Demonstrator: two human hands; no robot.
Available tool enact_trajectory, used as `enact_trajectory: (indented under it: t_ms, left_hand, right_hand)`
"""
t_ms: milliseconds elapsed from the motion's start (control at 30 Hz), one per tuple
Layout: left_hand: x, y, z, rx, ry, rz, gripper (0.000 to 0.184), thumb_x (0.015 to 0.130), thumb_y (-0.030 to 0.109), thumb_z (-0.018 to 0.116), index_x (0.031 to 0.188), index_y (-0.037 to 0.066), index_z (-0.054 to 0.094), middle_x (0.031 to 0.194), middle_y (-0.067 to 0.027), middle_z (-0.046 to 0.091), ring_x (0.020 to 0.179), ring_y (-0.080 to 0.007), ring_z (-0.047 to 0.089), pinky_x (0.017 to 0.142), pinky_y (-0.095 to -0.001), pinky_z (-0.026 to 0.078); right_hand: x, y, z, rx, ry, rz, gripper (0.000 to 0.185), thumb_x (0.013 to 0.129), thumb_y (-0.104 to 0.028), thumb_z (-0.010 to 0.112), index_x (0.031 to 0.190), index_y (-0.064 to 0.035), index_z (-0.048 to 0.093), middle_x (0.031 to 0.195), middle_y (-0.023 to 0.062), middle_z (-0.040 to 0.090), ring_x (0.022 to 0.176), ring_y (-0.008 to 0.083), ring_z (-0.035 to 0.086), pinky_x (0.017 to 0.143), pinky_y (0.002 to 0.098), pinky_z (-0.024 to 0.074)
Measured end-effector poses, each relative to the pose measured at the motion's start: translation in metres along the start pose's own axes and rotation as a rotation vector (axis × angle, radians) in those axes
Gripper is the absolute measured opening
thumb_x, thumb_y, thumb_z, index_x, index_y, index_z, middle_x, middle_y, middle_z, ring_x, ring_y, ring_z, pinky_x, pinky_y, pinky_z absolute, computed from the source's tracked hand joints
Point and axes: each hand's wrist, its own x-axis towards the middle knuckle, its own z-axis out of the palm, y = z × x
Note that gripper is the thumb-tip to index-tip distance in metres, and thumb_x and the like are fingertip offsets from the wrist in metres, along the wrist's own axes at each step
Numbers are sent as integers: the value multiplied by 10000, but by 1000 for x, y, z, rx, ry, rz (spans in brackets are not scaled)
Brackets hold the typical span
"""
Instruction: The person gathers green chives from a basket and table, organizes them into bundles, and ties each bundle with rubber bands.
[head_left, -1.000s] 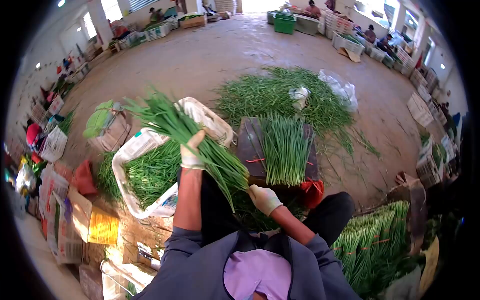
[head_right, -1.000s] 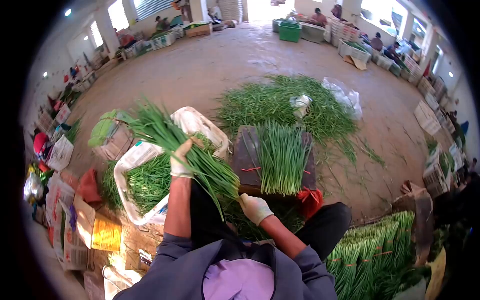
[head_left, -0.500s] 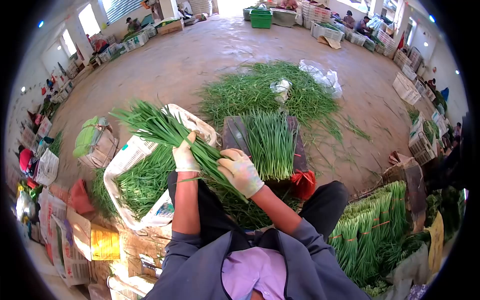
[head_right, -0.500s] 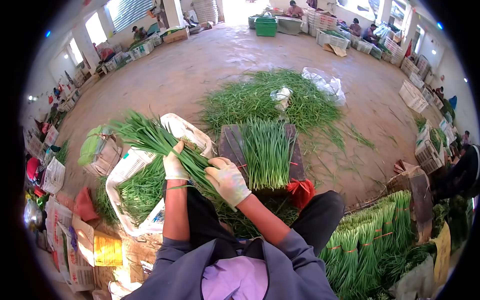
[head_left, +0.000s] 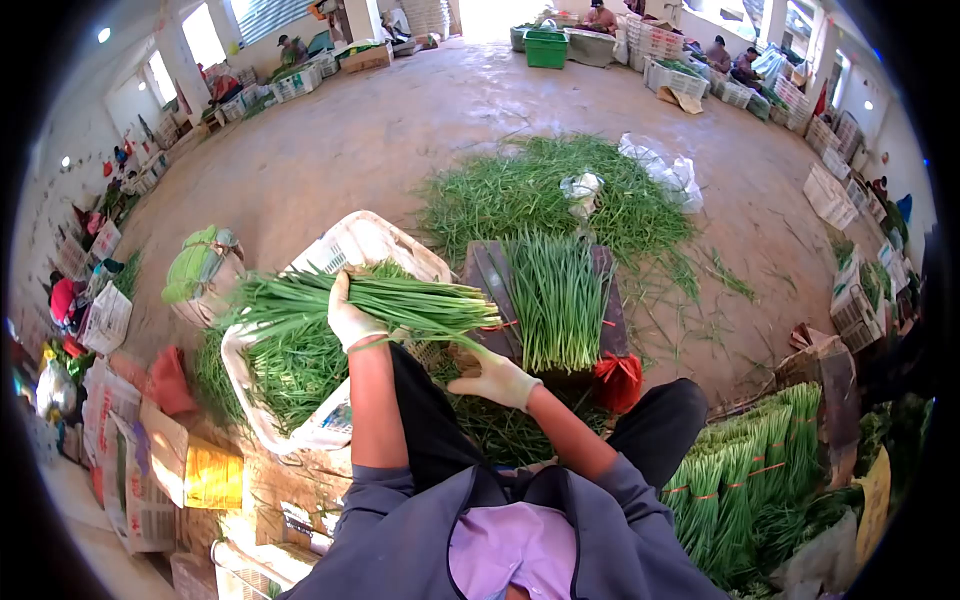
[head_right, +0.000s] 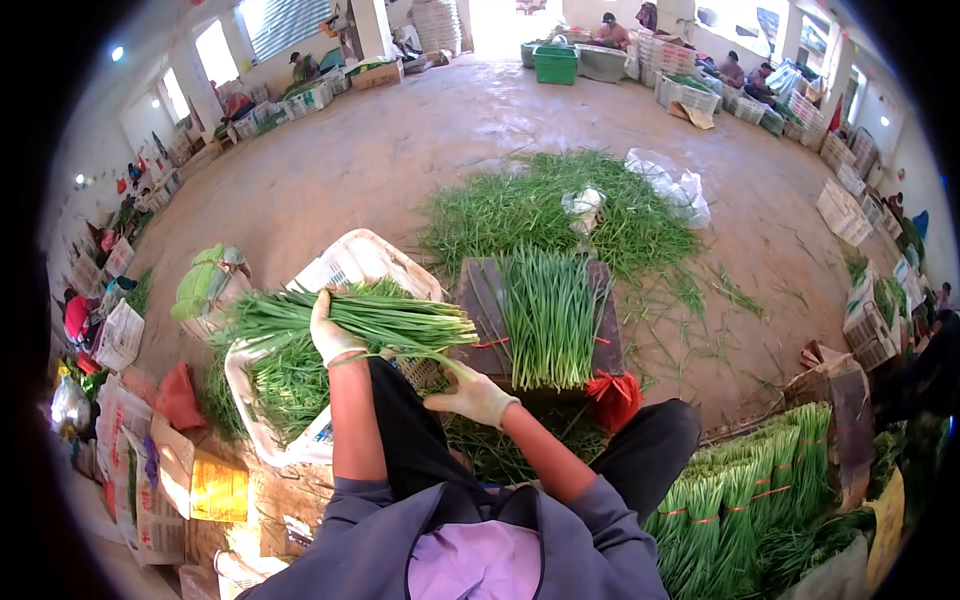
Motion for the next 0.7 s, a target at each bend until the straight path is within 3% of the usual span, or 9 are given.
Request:
enact_trajectory:
  t_ms: [100, 233, 267, 333, 400, 433, 500, 633, 700]
  left_hand:
    - [-8, -1, 0, -130, -63, -124, 166, 944, 193, 541, 974, 48, 615, 881, -57, 632, 797, -189, 603, 782, -359, 520]
    - [-14, -9, -11, -104, 11, -266, 228, 944, 269, 526, 1005, 74, 629, 903, -69, 661, 836, -240, 636, 793, -434, 534]
    - [-16, -12, -7, -85, 24, -251, 229, 930, 273, 542, 992, 72, 634, 902, -87, 670, 835, -260, 645, 785, -444, 536]
    - [-17, -20, -23, 6, -66, -77, 187, 877, 241, 594, 922, 67, 645, 872, -92, 667, 792, -263, 635, 774, -416, 527]
    - [-22, -19, -17, -102, 66, -187, 168, 861, 229, 607, 899, 69, 640, 861, -92, 667, 788, -265, 624, 780, -401, 512]
    - [-20, -16, -22, -169, 42, -214, 171, 873, 232, 594, 893, 67, 637, 867, -94, 668, 801, -274, 623, 795, -418, 512]
    - [-12, -19, -35, -254, 85, -287, 224, 881, 259, 566, 902, 52, 649, 867, -126, 669, 821, -320, 620, 813, -486, 511]
    - [-11, 7, -42, -302, 185, -270, 214, 913, 245, 544, 912, 51, 635, 886, -132, 664, 813, -322, 616, 789, -473, 524]
    - [-6, 15, -48, -282, 224, -155, 203, 908, 232, 554, 896, 45, 632, 869, -130, 662, 811, -316, 615, 799, -452, 521]
  right_hand:
    - [23, -21, 1, 531, -27, 194, 637, 819, -140, 783, 1378, -53, 489, 1199, 77, 615, 1021, 178, 636, 875, 335, 532]
    - [42, -12, 12, 988, 101, 69, 387, 863, -64, 715, 1221, -77, 570, 1118, 67, 625, 969, 168, 635, 786, 319, 559]
    - [47, 2, 15, 629, 175, -129, 354, 892, -85, 684, 1225, -64, 565, 1107, 94, 644, 954, 211, 643, 822, 349, 564]
    - [44, 11, -2, 1158, -43, 134, 280, 947, -81, 587, 1208, 17, 573, 1166, 130, 661, 999, 239, 653, 892, 379, 548]
    - [36, 6, 4, 1040, 206, -150, 274, 947, -12, 548, 1218, 6, 581, 1152, 119, 668, 1035, 235, 650, 868, 348, 550]
    - [29, -7, 3, 1186, 227, -52, 252, 947, -156, 583, 1133, 14, 578, 1033, 160, 658, 840, 232, 637, 636, 348, 531]
    - [17, 2, -15, 752, 203, -15, 220, 952, -118, 598, 1129, 12, 578, 992, 123, 663, 834, 214, 639, 628, 346, 534]
    - [10, -14, -28, 977, 483, 53, 226, 1004, -174, 564, 1147, -2, 594, 856, 53, 641, 662, 158, 611, 513, 294, 468]
    - [-20, -41, -49, 890, 102, -91, 214, 1010, -170, 553, 1146, -10, 600, 816, 12, 607, 620, 99, 550, 546, 247, 461]
